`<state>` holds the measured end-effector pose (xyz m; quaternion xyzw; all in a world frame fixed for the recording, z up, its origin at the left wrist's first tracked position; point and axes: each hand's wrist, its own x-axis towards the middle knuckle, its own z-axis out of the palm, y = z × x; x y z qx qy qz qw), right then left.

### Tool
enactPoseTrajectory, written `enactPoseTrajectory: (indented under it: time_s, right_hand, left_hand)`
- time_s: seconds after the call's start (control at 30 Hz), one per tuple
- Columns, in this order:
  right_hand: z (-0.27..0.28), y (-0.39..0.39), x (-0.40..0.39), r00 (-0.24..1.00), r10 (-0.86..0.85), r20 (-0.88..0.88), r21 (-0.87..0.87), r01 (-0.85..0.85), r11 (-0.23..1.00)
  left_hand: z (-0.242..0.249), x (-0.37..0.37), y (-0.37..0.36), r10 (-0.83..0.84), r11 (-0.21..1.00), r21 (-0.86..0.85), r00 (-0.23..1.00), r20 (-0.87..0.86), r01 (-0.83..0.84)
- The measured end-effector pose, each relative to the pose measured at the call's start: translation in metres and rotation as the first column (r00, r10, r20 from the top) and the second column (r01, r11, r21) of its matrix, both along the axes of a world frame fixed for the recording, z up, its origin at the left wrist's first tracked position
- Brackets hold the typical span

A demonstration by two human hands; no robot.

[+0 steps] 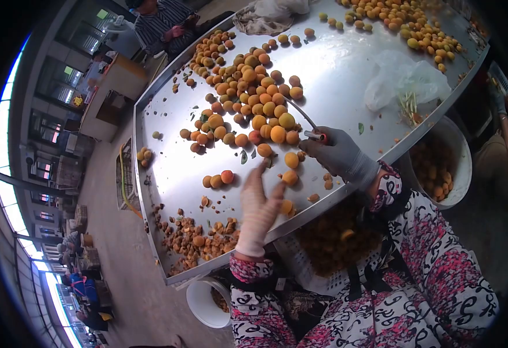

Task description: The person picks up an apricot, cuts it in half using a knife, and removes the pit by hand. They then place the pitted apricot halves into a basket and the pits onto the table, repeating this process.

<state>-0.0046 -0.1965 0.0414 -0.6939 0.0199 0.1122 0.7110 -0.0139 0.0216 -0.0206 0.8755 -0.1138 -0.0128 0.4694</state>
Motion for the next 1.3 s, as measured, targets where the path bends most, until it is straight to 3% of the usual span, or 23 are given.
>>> enactPoseTrajectory:
  time_s: [0.03,0.1,0.13,0.2,0.3,0.33,0.37,0.4,0.43,0.47,0.5,0.53,0.57,0.63,0.73,0.8,0.97,1.3]
  right_hand:
    - [-0.002,0.0,0.001,1.0,0.0,0.004,-0.001,0.0,1.0]
    - [-0.01,0.0,0.004,0.999,0.026,0.037,-0.134,-0.021,0.991]
    - [-0.011,0.001,0.004,0.998,0.021,0.056,-0.17,-0.011,0.985]
    - [-0.01,0.001,0.005,0.999,0.021,0.044,-0.185,-0.012,0.983]
    - [-0.02,0.002,0.006,0.999,0.016,0.045,-0.145,-0.009,0.989]
    - [-0.021,0.003,0.007,0.998,0.023,0.059,-0.177,-0.012,0.984]
    - [-0.021,0.003,0.006,0.997,0.031,0.074,-0.208,-0.015,0.978]
    - [-0.019,0.003,0.004,0.997,0.026,0.078,-0.204,-0.01,0.979]
    - [-0.015,0.004,0.001,0.994,0.008,0.11,-0.161,0.01,0.987]
    - [-0.014,0.006,-0.003,0.99,-0.013,0.14,-0.116,0.029,0.993]
    - [-0.015,0.008,-0.007,0.99,-0.018,0.141,-0.108,0.033,0.994]
    - [-0.017,0.011,-0.01,0.982,0.015,0.189,-0.129,0.01,0.992]
    - [-0.02,0.014,-0.013,0.97,0.049,0.239,-0.152,-0.012,0.988]
    - [-0.026,0.019,-0.021,0.894,0.152,0.421,-0.195,-0.075,0.978]
    - [-0.025,0.022,-0.031,0.868,0.299,0.396,-0.431,-0.111,0.895]
    - [-0.027,0.023,-0.035,0.877,0.324,0.356,-0.48,-0.126,0.868]
    - [-0.029,0.022,-0.043,0.919,0.289,0.27,-0.524,-0.111,0.844]
    - [-0.032,0.032,-0.045,0.944,0.26,0.202,-0.515,-0.123,0.848]
  left_hand:
    - [-0.002,0.021,0.017,0.177,0.963,0.176,0.972,0.156,-0.204]
    - [0.0,0.045,0.043,0.367,0.659,0.593,0.886,0.283,-0.462]
    - [-0.005,0.054,0.052,0.364,0.661,0.591,0.886,0.286,-0.462]
    - [-0.015,0.065,0.062,0.404,0.413,0.811,0.881,0.244,-0.414]
    - [-0.018,0.066,0.069,0.367,0.462,0.836,0.922,0.125,-0.297]
    - [-0.018,0.061,0.066,0.3,0.423,0.83,0.921,0.251,-0.363]
    - [-0.017,0.059,0.067,0.296,0.421,0.83,0.921,0.255,-0.365]
    - [-0.016,0.058,0.068,0.327,0.736,0.592,0.938,0.116,-0.33]
    - [-0.015,0.056,0.068,0.295,0.927,0.248,0.955,-0.024,-0.28]
    - [-0.017,0.048,0.066,0.173,0.957,-0.204,0.97,-0.173,-0.207]
    - [-0.007,0.038,0.055,0.17,0.959,-0.197,0.971,-0.17,-0.203]
    - [0.017,0.023,0.038,0.055,0.869,-0.462,0.962,-0.266,-0.178]
    - [0.036,0.009,0.023,-0.082,0.703,-0.69,0.943,-0.322,-0.174]
    - [0.053,-0.007,0.008,-0.179,0.668,-0.728,0.916,-0.359,-0.155]
    - [0.048,-0.015,-0.011,-0.213,0.559,-0.818,0.931,-0.297,-0.133]
    - [0.043,-0.013,-0.016,-0.194,0.515,-0.843,0.938,-0.287,-0.152]
    - [0.035,-0.003,-0.011,-0.205,0.719,-0.695,0.951,-0.229,-0.013]
    - [0.036,-0.003,-0.004,-0.209,0.775,-0.631,0.955,-0.208,0.032]
